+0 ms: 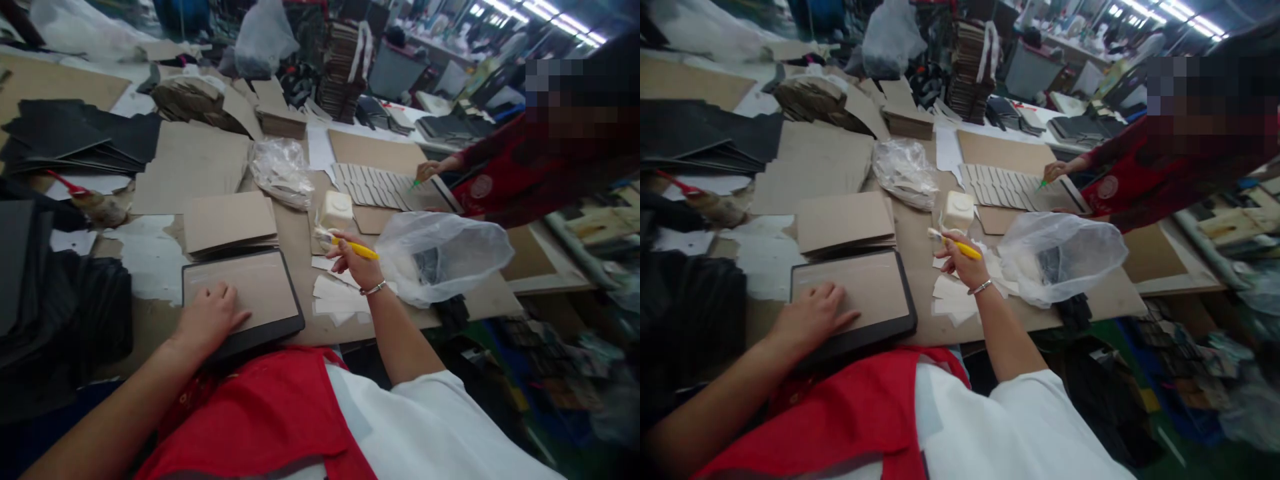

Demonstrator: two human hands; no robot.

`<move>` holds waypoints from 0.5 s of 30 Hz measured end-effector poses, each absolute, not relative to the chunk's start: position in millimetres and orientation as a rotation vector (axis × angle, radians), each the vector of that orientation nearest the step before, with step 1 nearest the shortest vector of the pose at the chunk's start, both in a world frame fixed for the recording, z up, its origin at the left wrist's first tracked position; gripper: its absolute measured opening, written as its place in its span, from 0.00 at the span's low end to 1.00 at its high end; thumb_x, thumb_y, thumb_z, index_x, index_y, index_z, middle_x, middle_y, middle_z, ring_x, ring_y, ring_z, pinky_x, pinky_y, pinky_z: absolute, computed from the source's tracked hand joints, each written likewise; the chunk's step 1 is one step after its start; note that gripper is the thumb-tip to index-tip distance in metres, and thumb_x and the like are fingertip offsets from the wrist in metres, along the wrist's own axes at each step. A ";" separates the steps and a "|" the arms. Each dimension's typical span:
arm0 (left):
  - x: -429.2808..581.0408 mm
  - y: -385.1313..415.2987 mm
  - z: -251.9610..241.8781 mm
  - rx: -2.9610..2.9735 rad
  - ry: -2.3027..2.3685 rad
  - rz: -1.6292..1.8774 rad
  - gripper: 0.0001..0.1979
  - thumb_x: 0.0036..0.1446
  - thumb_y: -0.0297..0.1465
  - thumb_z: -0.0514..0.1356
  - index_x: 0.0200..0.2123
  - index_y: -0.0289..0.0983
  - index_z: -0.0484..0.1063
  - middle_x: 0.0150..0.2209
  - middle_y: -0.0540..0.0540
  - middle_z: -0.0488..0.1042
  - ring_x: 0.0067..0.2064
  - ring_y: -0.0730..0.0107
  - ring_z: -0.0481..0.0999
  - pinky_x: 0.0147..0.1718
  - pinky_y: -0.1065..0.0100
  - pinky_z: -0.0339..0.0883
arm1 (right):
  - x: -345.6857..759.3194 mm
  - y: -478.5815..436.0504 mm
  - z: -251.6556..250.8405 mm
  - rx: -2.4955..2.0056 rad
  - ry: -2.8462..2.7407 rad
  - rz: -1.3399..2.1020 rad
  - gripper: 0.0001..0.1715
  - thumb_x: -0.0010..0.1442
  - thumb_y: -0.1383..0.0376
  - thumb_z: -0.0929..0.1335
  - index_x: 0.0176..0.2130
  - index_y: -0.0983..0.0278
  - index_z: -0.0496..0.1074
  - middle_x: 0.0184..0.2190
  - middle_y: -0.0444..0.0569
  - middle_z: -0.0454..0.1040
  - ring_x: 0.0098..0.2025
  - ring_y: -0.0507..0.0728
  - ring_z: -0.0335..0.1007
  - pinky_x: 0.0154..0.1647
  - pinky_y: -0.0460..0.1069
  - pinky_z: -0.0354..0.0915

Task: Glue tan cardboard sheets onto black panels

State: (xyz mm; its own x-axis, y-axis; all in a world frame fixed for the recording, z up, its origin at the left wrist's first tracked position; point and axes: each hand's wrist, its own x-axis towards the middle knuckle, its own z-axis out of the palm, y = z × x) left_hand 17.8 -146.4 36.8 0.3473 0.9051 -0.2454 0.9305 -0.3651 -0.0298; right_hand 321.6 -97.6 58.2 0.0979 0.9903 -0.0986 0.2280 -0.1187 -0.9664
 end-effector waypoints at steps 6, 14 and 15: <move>24.4 -150.9 29.1 2.553 1.704 -0.423 0.27 0.59 0.44 0.49 0.59 0.40 0.60 0.50 0.35 0.65 0.45 0.50 0.67 0.42 0.57 0.61 | 387.3 -129.6 -5.1 -1.770 -1.497 0.715 0.24 0.62 0.51 0.58 0.50 0.62 0.64 0.30 0.45 0.75 0.24 0.49 0.70 0.28 0.44 0.65; 26.7 -154.3 27.4 2.537 1.751 -0.389 0.27 0.59 0.44 0.49 0.60 0.40 0.59 0.51 0.35 0.64 0.48 0.51 0.65 0.46 0.57 0.59 | 402.5 -108.4 -84.9 -2.096 -2.195 -0.025 0.13 0.59 0.71 0.60 0.41 0.67 0.70 0.31 0.55 0.71 0.38 0.58 0.63 0.39 0.50 0.55; 26.7 -154.6 27.0 2.531 1.757 -0.383 0.27 0.59 0.44 0.50 0.60 0.40 0.59 0.52 0.35 0.64 0.49 0.51 0.65 0.46 0.57 0.59 | 404.1 -106.5 -90.9 -2.098 -2.194 -0.026 0.12 0.58 0.73 0.60 0.40 0.67 0.71 0.30 0.55 0.71 0.37 0.58 0.62 0.38 0.50 0.54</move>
State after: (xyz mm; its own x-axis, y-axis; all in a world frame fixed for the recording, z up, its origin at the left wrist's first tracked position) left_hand 26.7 -154.6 27.0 0.3294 0.9177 -0.2219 0.9268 -0.3592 -0.1099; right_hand 404.1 -106.5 -90.9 -0.0419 0.9953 0.0877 0.9970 0.0473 -0.0605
